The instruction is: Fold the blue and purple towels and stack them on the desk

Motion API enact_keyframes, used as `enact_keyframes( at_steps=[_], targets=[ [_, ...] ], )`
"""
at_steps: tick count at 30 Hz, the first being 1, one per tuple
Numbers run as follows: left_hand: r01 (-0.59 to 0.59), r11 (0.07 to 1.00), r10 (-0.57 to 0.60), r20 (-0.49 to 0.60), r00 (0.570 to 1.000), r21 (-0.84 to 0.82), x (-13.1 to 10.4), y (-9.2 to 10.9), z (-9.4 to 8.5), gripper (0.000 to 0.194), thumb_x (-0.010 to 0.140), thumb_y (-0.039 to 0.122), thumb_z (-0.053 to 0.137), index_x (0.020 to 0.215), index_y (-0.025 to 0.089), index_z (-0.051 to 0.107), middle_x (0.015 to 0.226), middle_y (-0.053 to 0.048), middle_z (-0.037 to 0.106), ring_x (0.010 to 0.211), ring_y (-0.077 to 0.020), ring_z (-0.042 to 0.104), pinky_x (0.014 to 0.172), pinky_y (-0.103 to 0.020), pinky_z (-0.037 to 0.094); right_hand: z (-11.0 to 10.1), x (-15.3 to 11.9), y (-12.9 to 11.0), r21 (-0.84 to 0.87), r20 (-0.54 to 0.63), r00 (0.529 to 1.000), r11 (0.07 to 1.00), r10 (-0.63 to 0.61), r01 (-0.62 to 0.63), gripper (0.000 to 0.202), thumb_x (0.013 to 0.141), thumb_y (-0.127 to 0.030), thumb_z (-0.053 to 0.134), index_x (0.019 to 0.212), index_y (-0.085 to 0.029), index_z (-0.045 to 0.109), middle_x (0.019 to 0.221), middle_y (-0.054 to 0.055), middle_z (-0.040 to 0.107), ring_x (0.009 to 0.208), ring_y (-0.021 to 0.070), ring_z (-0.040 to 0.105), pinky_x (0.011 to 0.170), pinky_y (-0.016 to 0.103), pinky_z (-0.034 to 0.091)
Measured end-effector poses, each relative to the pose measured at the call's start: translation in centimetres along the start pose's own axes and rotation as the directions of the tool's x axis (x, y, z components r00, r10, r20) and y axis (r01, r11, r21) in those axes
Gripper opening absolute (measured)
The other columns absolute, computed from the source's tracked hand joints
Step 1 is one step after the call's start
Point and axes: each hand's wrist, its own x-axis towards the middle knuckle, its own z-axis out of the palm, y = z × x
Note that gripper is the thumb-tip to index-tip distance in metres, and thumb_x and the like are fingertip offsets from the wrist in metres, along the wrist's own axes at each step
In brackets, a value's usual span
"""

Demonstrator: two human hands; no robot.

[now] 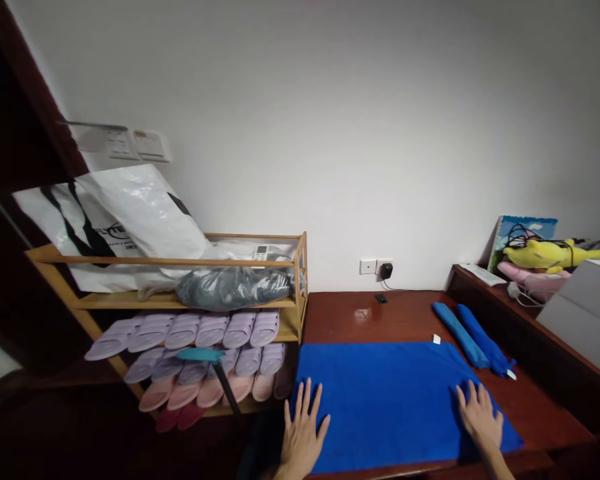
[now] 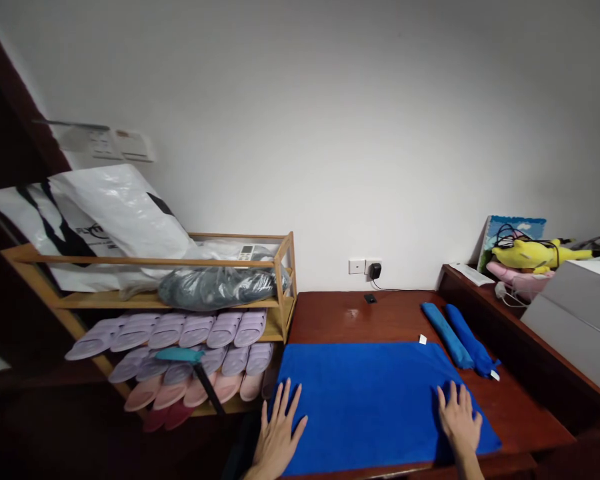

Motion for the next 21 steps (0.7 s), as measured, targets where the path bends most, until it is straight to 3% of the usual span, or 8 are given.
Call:
enact_keyframes(
  at_steps=[4, 7, 9, 11, 14, 16, 19, 21],
  targets=[
    [0.061, 0.997, -0.055, 0.127, 0.990, -0.042, 0.0, 0.1, -0.1, 0.056, 0.091, 0.044, 0.028, 0.145, 0.032, 0.015, 0.155, 0.000, 0.006, 0.141, -0.0251, 0.008, 0.105, -0.053, 0.028, 0.1, -0.1, 4.1, 0.073, 0.149, 0.987, 0.996, -0.064, 0.054, 0.072, 0.082, -0.061, 0.016, 0.143, -0.026, 0.027, 0.153, 0.006, 0.019, 0.141, 0.0229, 0.015, 0.106, 0.053, 0.023],
    [0.041, 0.997, -0.032, 0.129, 0.991, -0.071, 0.1, 0.0, -0.2, 0.058, 0.091, 0.046, 0.028, 0.145, 0.029, 0.016, 0.155, 0.000, 0.003, 0.142, -0.0227, 0.005, 0.105, -0.044, 0.031, -1.4, 1.0, 4.3, 0.056, 0.159, 0.987, 0.998, -0.030, 0.022, 0.069, 0.083, -0.058, 0.013, 0.136, -0.023, 0.040, 0.148, 0.010, 0.033, 0.136, 0.0272, 0.029, 0.104, 0.054, 0.026],
    [0.033, 0.996, -0.023, 0.129, 0.991, -0.079, 0.1, 0.1, -0.4, 0.059, 0.091, 0.047, 0.029, 0.145, 0.029, 0.016, 0.155, 0.001, 0.003, 0.142, -0.0225, 0.004, 0.106, -0.042, 0.031, -2.1, 2.1, 2.5, 0.030, 0.121, 0.993, 1.000, 0.002, -0.005, 0.071, 0.084, -0.058, 0.013, 0.133, -0.017, 0.044, 0.146, 0.014, 0.034, 0.133, 0.0307, 0.033, 0.104, 0.055, 0.024],
    [0.039, 0.996, -0.027, 0.139, 0.990, -0.083, 0.0, 0.1, -0.7, 0.059, 0.091, 0.048, 0.028, 0.145, 0.029, 0.015, 0.155, 0.001, 0.003, 0.142, -0.0229, 0.004, 0.106, -0.042, 0.032, -2.1, 3.6, -0.4, 0.037, 0.125, 0.991, 0.998, -0.055, 0.051, 0.070, 0.084, -0.059, 0.016, 0.136, -0.018, 0.039, 0.150, 0.012, 0.028, 0.135, 0.0283, 0.028, 0.106, 0.053, 0.023],
    [0.059, 0.994, -0.044, 0.153, 0.987, -0.090, -0.2, 0.2, -1.0, 0.059, 0.091, 0.048, 0.027, 0.145, 0.029, 0.014, 0.155, 0.001, 0.003, 0.141, -0.0231, 0.004, 0.104, -0.042, 0.034, -0.8, 5.8, -4.8, 0.077, 0.182, 0.968, 0.984, -0.175, 0.163, 0.067, 0.084, -0.060, 0.020, 0.142, -0.028, 0.028, 0.153, 0.003, 0.020, 0.139, 0.0209, 0.019, 0.108, 0.051, 0.022],
    [0.057, 0.994, -0.043, 0.152, 0.987, -0.090, -0.2, 0.0, -0.7, 0.059, 0.092, 0.049, 0.026, 0.145, 0.029, 0.013, 0.155, 0.002, 0.003, 0.141, -0.0222, 0.005, 0.104, -0.040, 0.035, 0.3, 7.1, -6.8, 0.087, 0.235, 0.958, 0.985, -0.166, 0.150, 0.069, 0.083, -0.061, 0.021, 0.143, -0.027, 0.027, 0.153, 0.006, 0.021, 0.139, 0.0230, 0.020, 0.106, 0.057, 0.022],
    [0.033, 0.997, -0.021, 0.185, 0.982, -0.063, 0.3, -0.6, 0.7, 0.059, 0.091, 0.049, 0.027, 0.145, 0.029, 0.015, 0.154, 0.002, 0.005, 0.141, -0.0226, 0.006, 0.105, -0.040, 0.034, 1.4, 8.3, -7.5, 0.082, 0.310, 0.945, 0.993, -0.105, 0.083, 0.074, 0.080, -0.061, 0.026, 0.142, -0.019, 0.029, 0.152, 0.013, 0.020, 0.139, 0.0284, 0.019, 0.102, 0.063, 0.023],
    [0.037, 0.999, -0.031, 0.219, 0.975, -0.023, 0.8, -1.1, 1.9, 0.060, 0.089, 0.048, 0.031, 0.144, 0.028, 0.018, 0.153, 0.001, 0.009, 0.141, -0.0252, 0.008, 0.105, -0.044, 0.034, 2.0, 8.6, -7.0, 0.086, 0.330, 0.938, 0.993, -0.102, 0.077, 0.075, 0.079, -0.059, 0.030, 0.143, -0.019, 0.027, 0.154, 0.011, 0.015, 0.141, 0.0275, 0.014, 0.103, 0.063, 0.021]
  ],
)
